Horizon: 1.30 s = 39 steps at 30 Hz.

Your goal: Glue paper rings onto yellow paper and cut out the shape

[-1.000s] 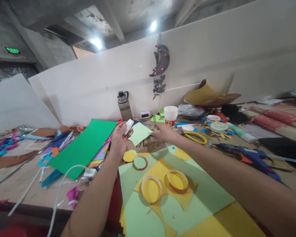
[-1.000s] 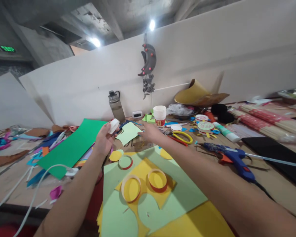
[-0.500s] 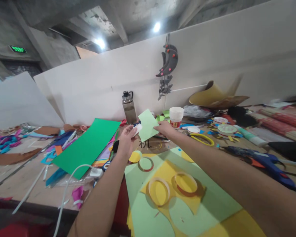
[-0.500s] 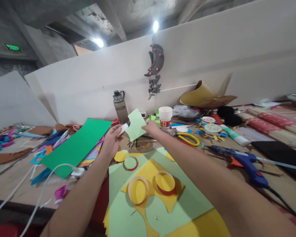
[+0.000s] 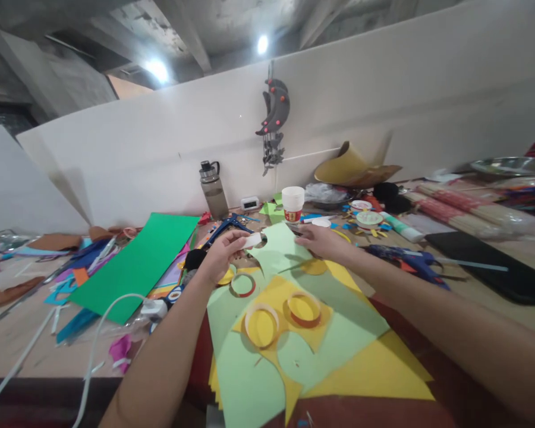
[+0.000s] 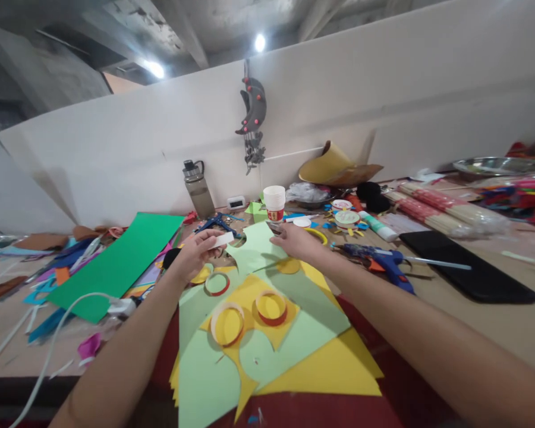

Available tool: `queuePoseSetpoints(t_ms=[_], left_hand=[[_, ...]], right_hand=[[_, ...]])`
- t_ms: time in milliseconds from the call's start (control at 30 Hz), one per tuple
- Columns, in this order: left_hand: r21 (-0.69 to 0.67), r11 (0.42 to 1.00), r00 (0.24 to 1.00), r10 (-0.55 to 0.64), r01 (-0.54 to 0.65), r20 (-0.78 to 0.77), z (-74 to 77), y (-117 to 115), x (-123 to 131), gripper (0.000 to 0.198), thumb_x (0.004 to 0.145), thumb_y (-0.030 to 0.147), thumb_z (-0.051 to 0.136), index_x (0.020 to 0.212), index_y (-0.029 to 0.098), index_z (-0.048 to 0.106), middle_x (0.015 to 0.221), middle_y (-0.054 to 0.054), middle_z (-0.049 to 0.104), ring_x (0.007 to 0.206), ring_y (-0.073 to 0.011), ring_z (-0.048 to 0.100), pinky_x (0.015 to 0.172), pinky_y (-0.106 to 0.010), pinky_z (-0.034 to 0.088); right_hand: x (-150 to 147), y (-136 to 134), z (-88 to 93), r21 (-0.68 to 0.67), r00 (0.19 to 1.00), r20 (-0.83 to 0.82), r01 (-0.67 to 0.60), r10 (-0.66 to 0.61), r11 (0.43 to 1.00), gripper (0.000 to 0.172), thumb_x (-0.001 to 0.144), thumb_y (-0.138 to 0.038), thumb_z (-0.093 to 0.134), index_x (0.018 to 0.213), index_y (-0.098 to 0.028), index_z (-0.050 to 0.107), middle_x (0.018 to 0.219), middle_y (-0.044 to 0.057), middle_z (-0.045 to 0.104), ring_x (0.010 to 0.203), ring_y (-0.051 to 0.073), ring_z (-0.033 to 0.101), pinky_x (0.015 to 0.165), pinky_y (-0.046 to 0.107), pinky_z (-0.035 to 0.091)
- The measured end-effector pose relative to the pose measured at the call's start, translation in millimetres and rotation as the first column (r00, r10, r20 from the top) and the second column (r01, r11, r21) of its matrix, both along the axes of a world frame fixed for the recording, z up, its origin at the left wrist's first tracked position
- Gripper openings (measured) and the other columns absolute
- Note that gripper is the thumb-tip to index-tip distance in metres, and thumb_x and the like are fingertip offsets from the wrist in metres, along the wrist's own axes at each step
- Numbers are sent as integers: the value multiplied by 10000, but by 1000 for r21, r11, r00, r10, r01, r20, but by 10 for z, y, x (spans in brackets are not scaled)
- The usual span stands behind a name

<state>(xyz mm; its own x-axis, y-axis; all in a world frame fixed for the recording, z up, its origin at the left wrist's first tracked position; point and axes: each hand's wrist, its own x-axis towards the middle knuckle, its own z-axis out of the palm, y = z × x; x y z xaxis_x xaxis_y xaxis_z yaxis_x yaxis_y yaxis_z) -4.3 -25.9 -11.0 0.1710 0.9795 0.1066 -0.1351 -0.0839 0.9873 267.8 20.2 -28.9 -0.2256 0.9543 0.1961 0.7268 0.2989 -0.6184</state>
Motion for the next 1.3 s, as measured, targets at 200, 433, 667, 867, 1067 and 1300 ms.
queuePoseSetpoints(t_ms=[200,433,667,867,1067,1300], left_hand=[[-10,1000,1000,26,-26,-9,-41,44,31,418,670,417,816,972,159,685,940,-66,684,722,-104,607,614,-194,480],[23,997,996,72,-71,-50,-126,53,51,412,686,371,817,1011,161,673,1034,-73,676,781,-114,619,642,-208,489],[13,997,995,75,-74,-62,-151,80,20,421,681,375,819,1016,168,671,1007,-46,681,689,-83,590,623,-213,480],[-11,988,988,153,-153,-33,-119,81,19,421,663,361,827,997,164,663,998,-57,681,728,-101,613,608,-208,469],[-19,960,960,278,-278,23,-139,120,6,406,673,364,811,992,173,649,1023,-59,670,837,-130,649,661,-215,480],[-22,911,910,412,-411,45,-120,117,-28,435,629,379,822,965,175,635,989,-42,667,782,-108,630,611,-198,455]], right_hand=[[238,-365,-28,-8,948,279,-155,151,988,208,743,-365,660,865,-197,671,932,102,698,886,267,632,743,338,459],[199,-375,-151,-81,891,401,-197,213,977,419,698,-305,694,1090,-156,676,1101,157,685,1038,318,628,843,371,477],[298,-290,201,-129,855,484,-141,187,981,394,708,-401,700,1029,-174,680,1039,145,698,949,309,654,757,351,495],[288,-98,389,-42,810,585,-14,36,999,429,718,-318,683,1092,-110,647,1102,239,639,1001,377,631,776,406,476],[126,99,453,40,845,533,41,-56,998,476,797,-389,632,1169,-93,606,1153,257,627,1017,374,632,784,413,478],[-678,449,203,-27,912,396,-99,102,995,414,865,-400,656,1193,-153,608,1144,110,664,973,221,648,818,363,535]])
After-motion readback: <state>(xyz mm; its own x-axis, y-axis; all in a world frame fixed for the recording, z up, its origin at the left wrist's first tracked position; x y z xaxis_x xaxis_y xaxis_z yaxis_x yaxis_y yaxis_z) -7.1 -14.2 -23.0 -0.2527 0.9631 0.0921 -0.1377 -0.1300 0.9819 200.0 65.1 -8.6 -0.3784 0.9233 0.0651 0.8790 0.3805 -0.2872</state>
